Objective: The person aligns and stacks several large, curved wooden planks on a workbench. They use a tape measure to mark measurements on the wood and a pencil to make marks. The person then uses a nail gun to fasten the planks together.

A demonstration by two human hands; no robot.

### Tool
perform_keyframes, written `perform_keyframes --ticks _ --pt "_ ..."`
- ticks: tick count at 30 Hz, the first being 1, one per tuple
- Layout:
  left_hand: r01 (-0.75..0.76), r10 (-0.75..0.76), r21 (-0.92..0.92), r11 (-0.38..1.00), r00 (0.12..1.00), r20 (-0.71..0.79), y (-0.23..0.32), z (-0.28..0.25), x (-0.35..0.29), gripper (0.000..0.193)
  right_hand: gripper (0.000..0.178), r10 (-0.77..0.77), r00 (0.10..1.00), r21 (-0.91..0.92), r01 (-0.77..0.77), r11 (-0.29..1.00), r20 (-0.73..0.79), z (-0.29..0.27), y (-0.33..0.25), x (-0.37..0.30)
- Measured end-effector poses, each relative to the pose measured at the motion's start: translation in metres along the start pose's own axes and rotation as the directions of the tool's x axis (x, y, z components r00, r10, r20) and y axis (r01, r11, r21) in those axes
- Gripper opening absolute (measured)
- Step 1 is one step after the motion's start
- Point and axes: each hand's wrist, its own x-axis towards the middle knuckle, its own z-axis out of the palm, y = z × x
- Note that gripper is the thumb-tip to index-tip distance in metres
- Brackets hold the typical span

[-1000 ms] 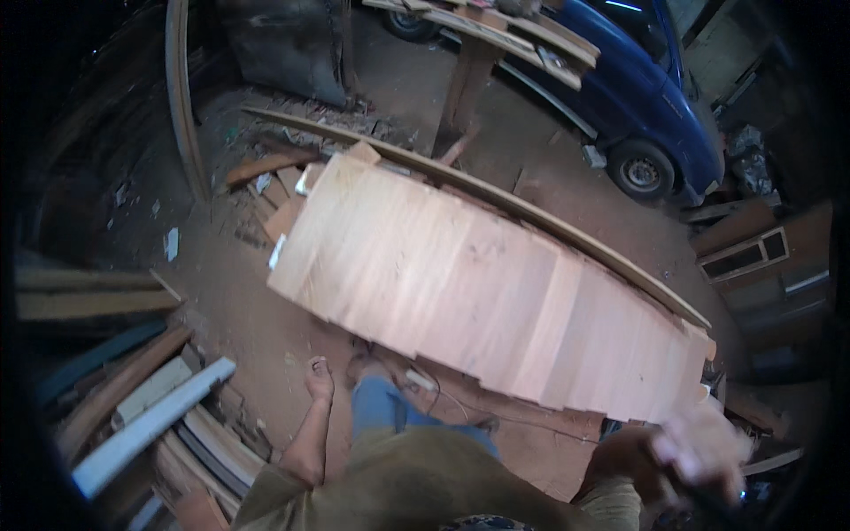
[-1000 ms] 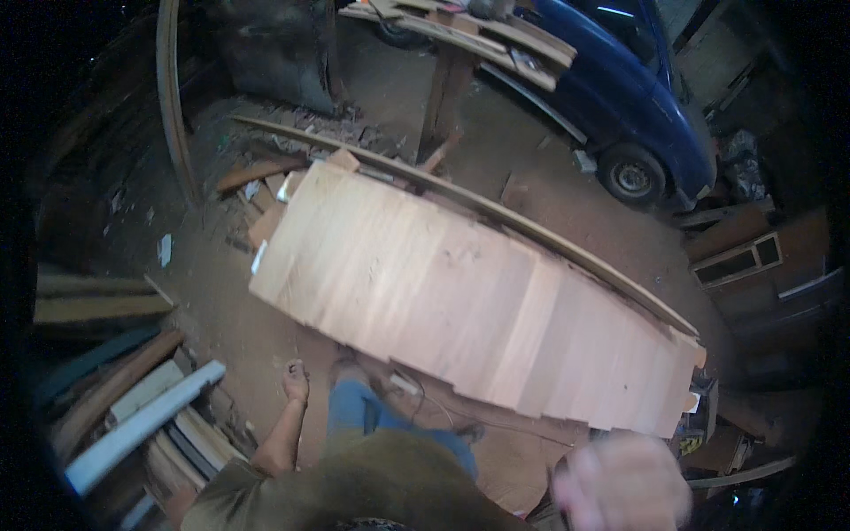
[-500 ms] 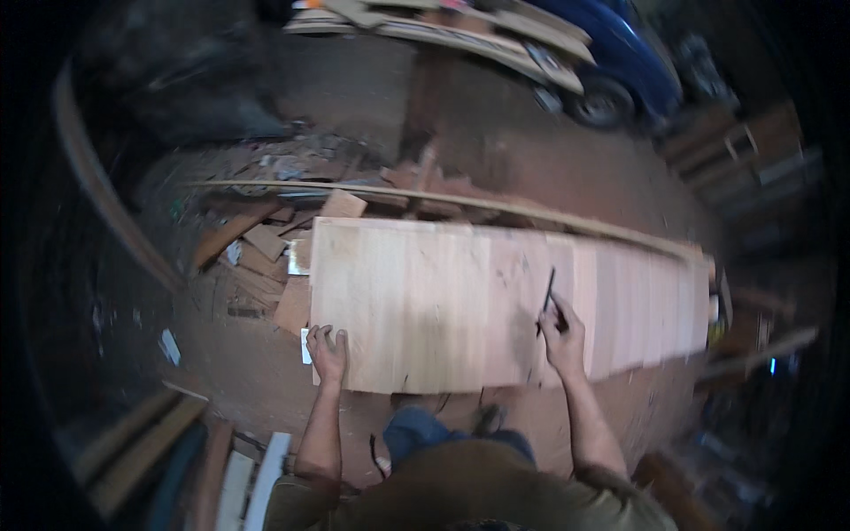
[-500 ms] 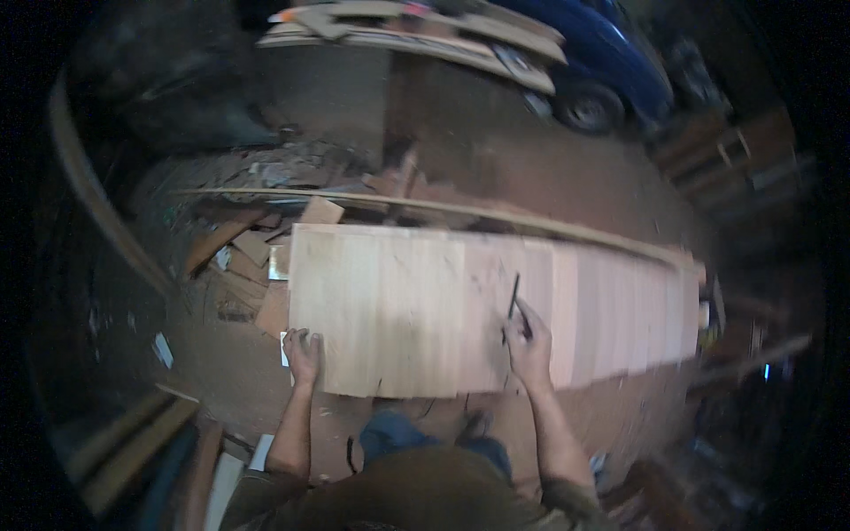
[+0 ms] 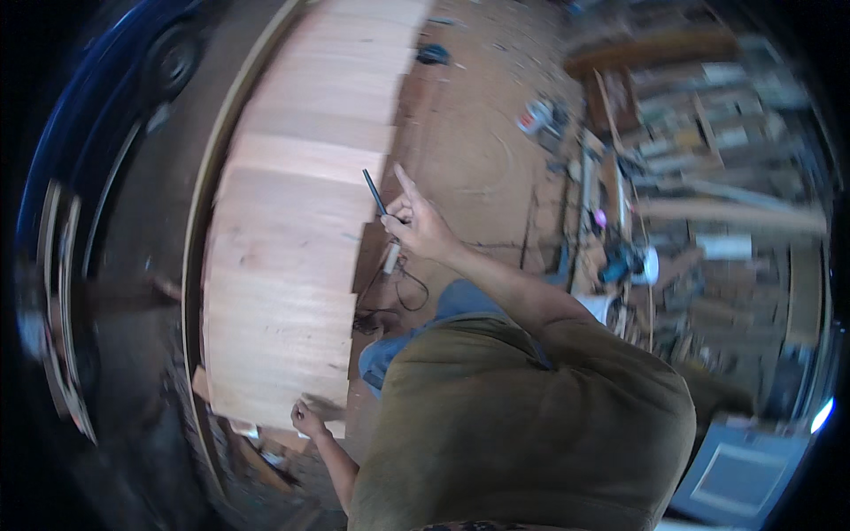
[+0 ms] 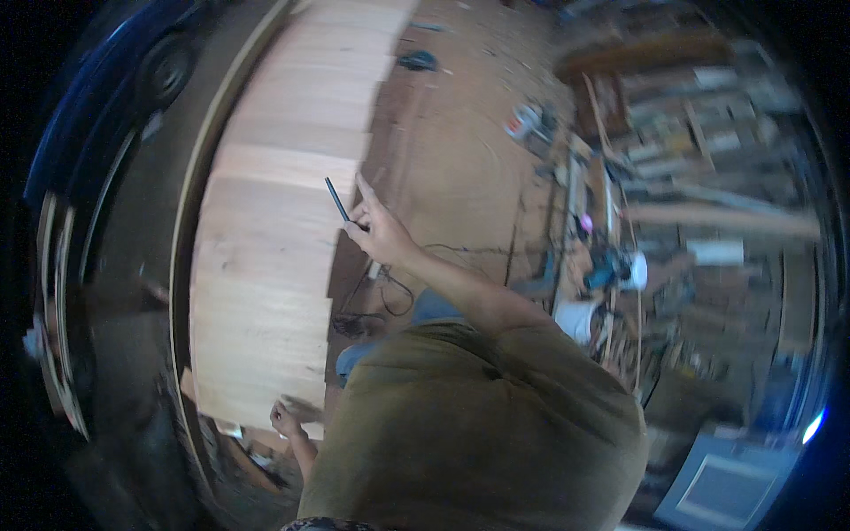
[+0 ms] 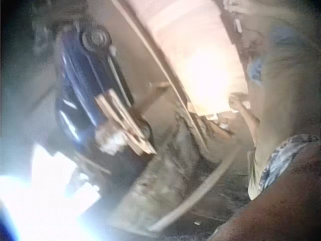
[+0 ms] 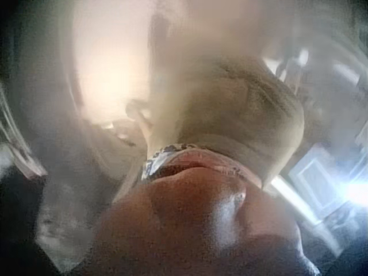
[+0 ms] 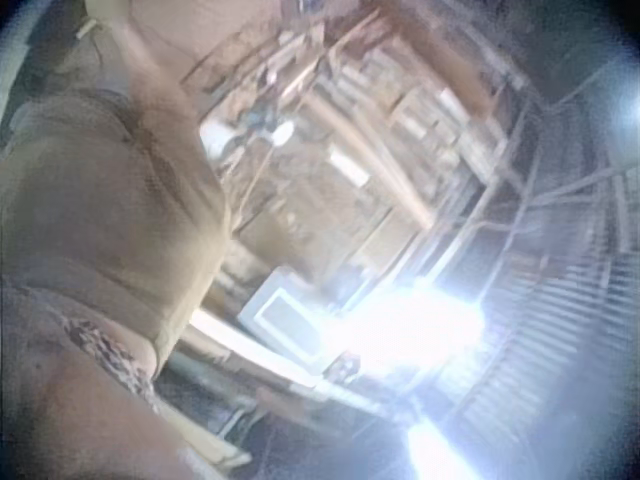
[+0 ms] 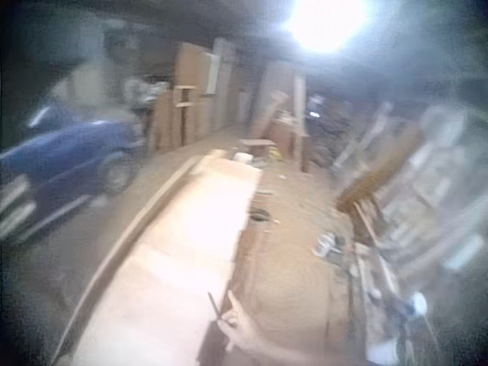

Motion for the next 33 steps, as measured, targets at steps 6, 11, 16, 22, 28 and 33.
perform_keyframes --ticks 6,11,16,22,28,33 --pt "-0.041 0.011 0.2 0.979 0.989 0.147 0.072 0.026 0.02 0.051 0.095 0.081 0.834 0.041 -0.07 0.997 -0.545 -0.159 0.066 -0.098" --pt "-0.177 0.135 0.182 0.967 0.965 0.225 0.148 0.098 -0.017 0.052 0.085 0.261 0.542 0.237 -0.115 0.965 -0.799 -0.284 0.129 -0.203" --pt "-0.454 0.338 0.222 0.863 0.844 0.416 0.194 0.184 -0.107 0.047 0.088 0.395 0.321 0.413 -0.014 0.911 -0.861 -0.378 0.17 -0.298" --pt "-0.582 0.379 0.26 0.77 0.746 0.548 0.195 0.218 -0.2 0.044 0.084 0.452 0.229 0.432 -0.133 0.892 -0.862 -0.453 0.265 -0.353" --pt "-0.621 0.309 0.527 0.58 0.767 0.563 0.171 0.169 -0.264 0.045 0.03 0.381 0.047 0.288 -0.573 0.768 -0.923 -0.593 0.445 -0.312" --pt "-0.548 0.155 0.736 0.398 0.831 0.535 0.167 0.175 -0.273 0.041 0.048 0.179 -0.041 0.142 -0.786 0.602 -0.983 -0.725 0.542 -0.281"
